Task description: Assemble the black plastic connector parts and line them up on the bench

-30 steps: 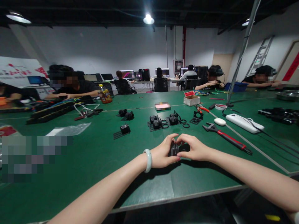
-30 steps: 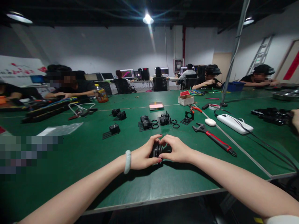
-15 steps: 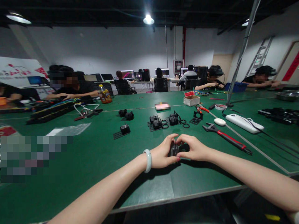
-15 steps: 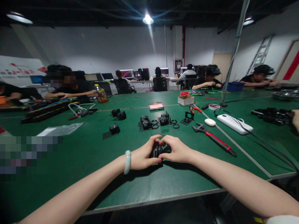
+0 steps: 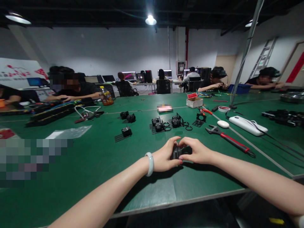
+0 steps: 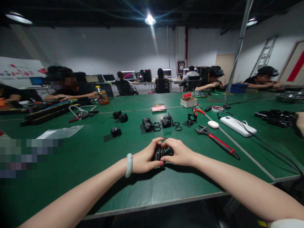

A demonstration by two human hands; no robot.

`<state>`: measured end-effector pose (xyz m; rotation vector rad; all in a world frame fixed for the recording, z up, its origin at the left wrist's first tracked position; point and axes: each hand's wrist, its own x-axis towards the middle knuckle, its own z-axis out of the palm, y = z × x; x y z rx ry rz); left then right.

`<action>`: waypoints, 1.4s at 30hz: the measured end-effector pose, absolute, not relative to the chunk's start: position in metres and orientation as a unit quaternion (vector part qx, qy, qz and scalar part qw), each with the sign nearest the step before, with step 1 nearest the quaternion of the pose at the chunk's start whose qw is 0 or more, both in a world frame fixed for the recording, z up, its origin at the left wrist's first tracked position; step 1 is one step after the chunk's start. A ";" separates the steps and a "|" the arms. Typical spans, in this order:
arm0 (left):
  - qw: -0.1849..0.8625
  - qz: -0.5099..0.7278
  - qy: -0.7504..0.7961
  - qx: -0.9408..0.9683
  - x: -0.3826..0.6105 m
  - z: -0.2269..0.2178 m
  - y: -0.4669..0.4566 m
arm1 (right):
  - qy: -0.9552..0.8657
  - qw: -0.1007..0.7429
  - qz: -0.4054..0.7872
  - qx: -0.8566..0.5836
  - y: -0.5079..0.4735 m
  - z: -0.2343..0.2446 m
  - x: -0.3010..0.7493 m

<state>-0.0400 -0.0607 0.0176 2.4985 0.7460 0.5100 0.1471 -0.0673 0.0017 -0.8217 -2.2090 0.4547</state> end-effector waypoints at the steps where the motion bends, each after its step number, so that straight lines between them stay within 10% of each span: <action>1: 0.240 0.187 0.273 0.913 -0.040 0.018 -0.061 | -0.858 0.361 0.177 -0.321 -0.067 0.002 0.147; 42: 0.238 0.203 0.283 0.907 -0.044 0.022 -0.063 | -0.863 0.355 0.171 -0.315 -0.068 0.010 0.141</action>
